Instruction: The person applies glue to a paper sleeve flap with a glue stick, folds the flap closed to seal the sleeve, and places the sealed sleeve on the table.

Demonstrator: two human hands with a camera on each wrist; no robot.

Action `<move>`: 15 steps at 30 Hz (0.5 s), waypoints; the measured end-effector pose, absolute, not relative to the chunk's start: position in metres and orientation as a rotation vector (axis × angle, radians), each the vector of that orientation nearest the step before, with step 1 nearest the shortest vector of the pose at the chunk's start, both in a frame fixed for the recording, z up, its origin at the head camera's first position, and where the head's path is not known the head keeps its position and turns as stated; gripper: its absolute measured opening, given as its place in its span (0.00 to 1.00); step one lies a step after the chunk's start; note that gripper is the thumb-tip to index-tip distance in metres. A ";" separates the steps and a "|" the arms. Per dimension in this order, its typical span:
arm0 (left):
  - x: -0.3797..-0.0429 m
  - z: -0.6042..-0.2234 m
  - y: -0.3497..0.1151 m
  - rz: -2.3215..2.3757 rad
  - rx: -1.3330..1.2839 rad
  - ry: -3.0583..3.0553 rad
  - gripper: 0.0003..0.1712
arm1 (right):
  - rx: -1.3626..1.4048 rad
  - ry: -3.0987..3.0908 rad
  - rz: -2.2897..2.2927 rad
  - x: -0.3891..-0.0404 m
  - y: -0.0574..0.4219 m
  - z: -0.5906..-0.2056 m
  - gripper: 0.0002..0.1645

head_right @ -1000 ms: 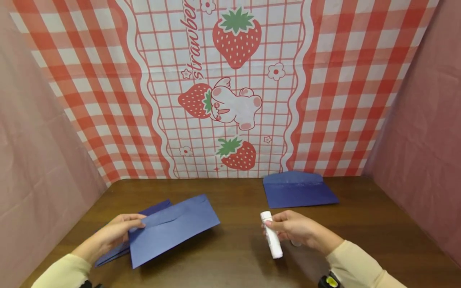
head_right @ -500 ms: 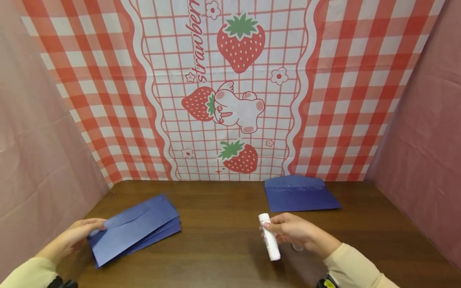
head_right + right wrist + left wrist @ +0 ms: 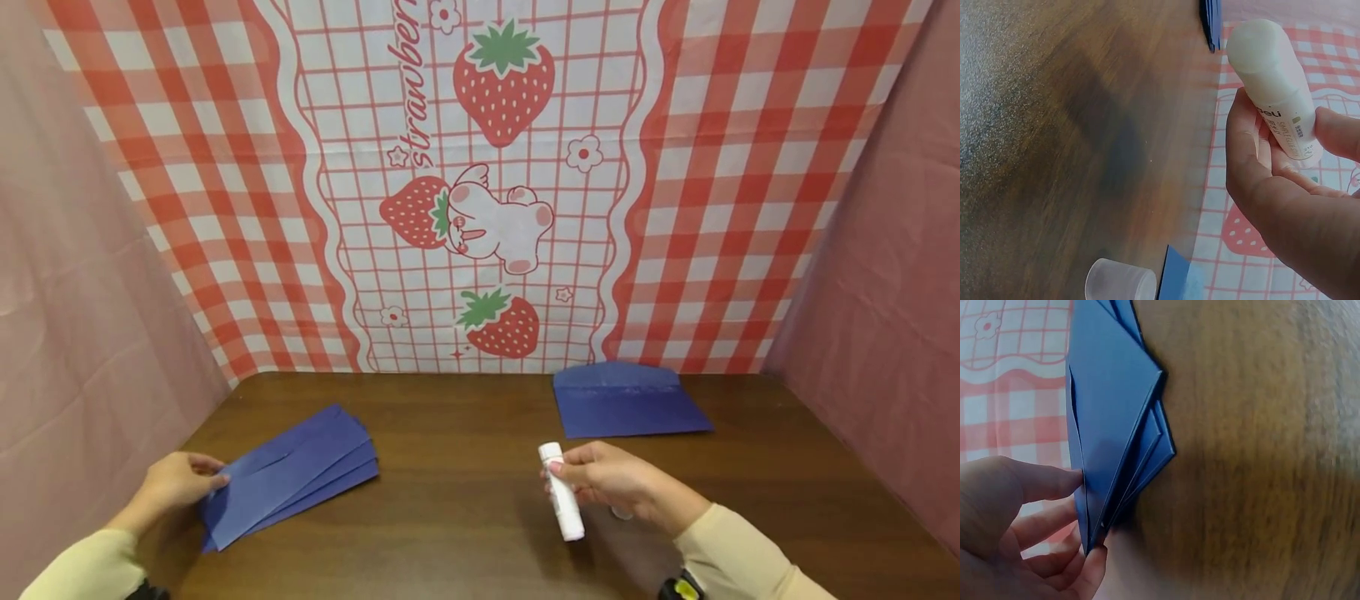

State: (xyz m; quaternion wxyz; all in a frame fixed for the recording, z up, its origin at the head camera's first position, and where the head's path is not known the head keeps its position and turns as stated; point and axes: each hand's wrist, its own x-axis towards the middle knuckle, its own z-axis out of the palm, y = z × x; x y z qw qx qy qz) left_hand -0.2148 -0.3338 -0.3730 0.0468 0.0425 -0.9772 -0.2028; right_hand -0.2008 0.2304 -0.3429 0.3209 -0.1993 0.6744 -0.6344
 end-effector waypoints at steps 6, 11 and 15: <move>-0.214 -0.371 -0.332 -0.613 0.139 -2.967 0.17 | -0.513 1.784 -1.665 -0.201 0.232 -0.342 0.26; -0.215 -0.365 -0.328 -0.615 0.140 -2.950 0.17 | -0.515 1.797 -1.660 -0.202 0.232 -0.343 0.24; -0.221 -0.360 -0.309 -0.578 0.121 -2.926 0.18 | -0.510 1.807 -1.659 -0.200 0.234 -0.345 0.25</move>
